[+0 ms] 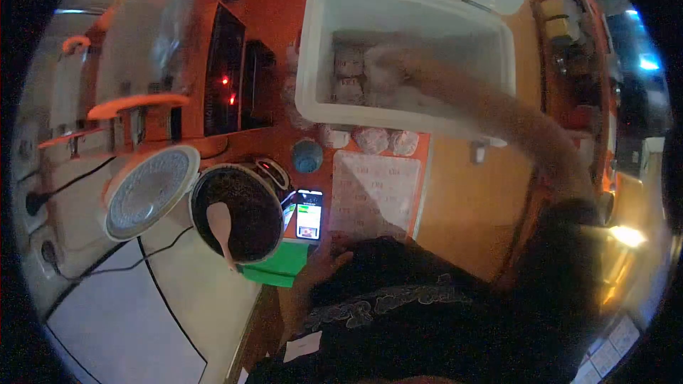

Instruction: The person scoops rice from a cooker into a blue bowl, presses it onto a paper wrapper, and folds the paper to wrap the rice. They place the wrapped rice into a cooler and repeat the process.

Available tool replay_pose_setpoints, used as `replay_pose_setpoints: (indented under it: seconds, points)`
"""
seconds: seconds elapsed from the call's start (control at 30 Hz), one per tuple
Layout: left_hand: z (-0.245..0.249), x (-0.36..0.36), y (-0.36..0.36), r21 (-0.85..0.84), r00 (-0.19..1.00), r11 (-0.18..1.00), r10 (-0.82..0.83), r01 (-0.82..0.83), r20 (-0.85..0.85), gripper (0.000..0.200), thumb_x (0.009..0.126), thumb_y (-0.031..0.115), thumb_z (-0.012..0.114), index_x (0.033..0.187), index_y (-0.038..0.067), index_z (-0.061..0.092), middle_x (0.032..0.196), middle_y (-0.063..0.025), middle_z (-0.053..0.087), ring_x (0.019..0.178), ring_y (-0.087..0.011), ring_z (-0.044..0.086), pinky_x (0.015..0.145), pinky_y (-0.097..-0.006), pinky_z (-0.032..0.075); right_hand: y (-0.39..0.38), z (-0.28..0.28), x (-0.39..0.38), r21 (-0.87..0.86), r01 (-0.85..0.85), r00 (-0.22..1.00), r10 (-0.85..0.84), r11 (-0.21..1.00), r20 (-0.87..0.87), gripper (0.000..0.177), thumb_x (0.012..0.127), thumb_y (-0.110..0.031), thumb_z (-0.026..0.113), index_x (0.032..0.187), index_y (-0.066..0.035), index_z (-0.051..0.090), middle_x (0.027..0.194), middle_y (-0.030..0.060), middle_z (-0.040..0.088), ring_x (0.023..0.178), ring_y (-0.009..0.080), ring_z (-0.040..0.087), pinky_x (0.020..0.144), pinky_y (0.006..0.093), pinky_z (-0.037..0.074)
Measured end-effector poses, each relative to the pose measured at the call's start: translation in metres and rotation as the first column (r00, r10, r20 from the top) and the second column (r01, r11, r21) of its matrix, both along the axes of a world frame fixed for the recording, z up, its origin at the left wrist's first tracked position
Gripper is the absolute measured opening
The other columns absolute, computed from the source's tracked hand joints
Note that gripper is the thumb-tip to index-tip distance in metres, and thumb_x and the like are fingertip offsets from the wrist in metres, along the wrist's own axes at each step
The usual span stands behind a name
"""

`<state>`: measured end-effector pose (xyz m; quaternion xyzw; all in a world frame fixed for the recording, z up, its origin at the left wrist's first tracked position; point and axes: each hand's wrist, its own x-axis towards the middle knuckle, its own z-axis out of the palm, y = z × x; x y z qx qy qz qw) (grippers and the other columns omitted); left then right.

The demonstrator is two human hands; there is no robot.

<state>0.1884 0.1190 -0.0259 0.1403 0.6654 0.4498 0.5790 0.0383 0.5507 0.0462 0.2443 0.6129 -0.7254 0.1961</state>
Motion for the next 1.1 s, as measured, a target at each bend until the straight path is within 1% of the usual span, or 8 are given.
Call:
replay_pose_setpoints:
  seconds: [0.33,0.4,0.63,0.7,0.83,0.93,1.03,1.1]
  points:
    - [0.009,-0.025,0.029,-0.051,0.992,0.998,-0.014,0.020,0.122,0.051,0.090,0.019,0.066,0.130,0.005,0.038,0.122,-0.0157,0.055,0.110,-0.0275,0.057,0.095,-0.0400,0.047,0.004,-0.172,-0.048,-0.286,0.148,0.975,-0.091,0.947,0.204,0.054,0.094,-0.029,0.057,0.136,0.000,0.042,0.131,0.0198,0.051,0.117,0.0287,0.051,0.102,0.0433,0.041]
    - [0.007,-0.023,0.035,-0.018,0.987,1.000,-0.002,0.005,0.159,0.051,0.090,0.020,0.067,0.129,0.005,0.039,0.122,-0.0153,0.055,0.111,-0.0278,0.057,0.095,-0.0403,0.046,0.001,-0.145,-0.061,0.010,0.196,0.962,-0.195,0.981,0.190,0.054,0.093,-0.028,0.059,0.133,0.005,0.044,0.128,0.0220,0.052,0.115,0.0290,0.053,0.095,0.0433,0.046]
    - [-0.004,-0.012,0.018,-0.045,0.993,0.993,-0.112,0.110,-0.042,0.051,0.090,0.024,0.067,0.128,0.005,0.040,0.124,-0.0156,0.053,0.111,-0.0294,0.057,0.098,-0.0411,0.045,-0.015,-0.115,-0.064,0.279,0.144,0.980,-0.177,0.949,0.096,0.054,0.094,-0.035,0.057,0.128,0.006,0.049,0.122,0.0223,0.057,0.106,0.0313,0.058,0.089,0.0435,0.049]
    - [0.003,-0.011,0.015,-0.028,0.979,0.991,-0.133,0.131,-0.153,0.050,0.090,0.024,0.066,0.128,0.005,0.040,0.124,-0.0160,0.053,0.111,-0.0296,0.057,0.097,-0.0411,0.045,0.005,-0.180,-0.064,0.748,-0.148,0.934,0.341,0.647,-0.110,0.049,0.096,-0.036,0.054,0.125,0.003,0.053,0.116,0.0212,0.060,0.099,0.0340,0.061,0.089,0.0457,0.048]
    - [0.035,-0.021,0.025,-0.093,0.996,0.994,-0.056,0.050,-0.074,0.046,0.090,0.022,0.066,0.125,0.004,0.042,0.123,-0.0167,0.054,0.109,-0.0284,0.058,0.095,-0.0413,0.046,-0.025,-0.102,-0.056,0.258,0.186,0.982,-0.190,0.948,-0.010,0.046,0.094,-0.036,0.054,0.123,0.000,0.055,0.112,0.0206,0.063,0.094,0.0369,0.063,0.089,0.0476,0.048]
    - [0.038,-0.014,0.026,-0.097,0.996,0.995,-0.034,0.026,-0.080,0.045,0.090,0.021,0.066,0.124,0.003,0.043,0.118,-0.0162,0.057,0.105,-0.0279,0.060,0.093,-0.0413,0.047,0.004,-0.139,-0.070,0.541,-0.236,0.964,0.263,0.808,0.026,0.047,0.093,-0.037,0.056,0.129,-0.006,0.053,0.118,0.0198,0.061,0.096,0.0341,0.063,0.085,0.0456,0.051]
    - [0.067,-0.022,0.017,-0.098,0.959,0.993,0.040,-0.070,-0.281,0.038,0.089,0.020,0.067,0.118,0.001,0.050,0.106,-0.0149,0.063,0.097,-0.0263,0.063,0.088,-0.0389,0.049,0.062,-0.158,-0.111,0.632,-0.731,0.524,0.806,0.258,0.277,0.050,0.092,-0.037,0.058,0.134,-0.012,0.051,0.125,0.0190,0.059,0.098,0.0313,0.064,0.082,0.0436,0.054]
    - [0.082,-0.035,-0.003,-0.006,0.811,0.919,0.344,-0.394,-0.473,0.026,0.086,0.010,0.067,0.109,0.004,0.058,0.094,-0.0119,0.066,0.085,-0.0203,0.064,0.076,-0.0332,0.051,0.040,-0.100,-0.057,0.624,-0.407,0.848,0.530,0.667,-0.013,0.061,0.081,-0.049,0.069,0.115,0.001,0.063,0.108,0.0174,0.064,0.097,0.0227,0.061,0.083,0.0360,0.052]
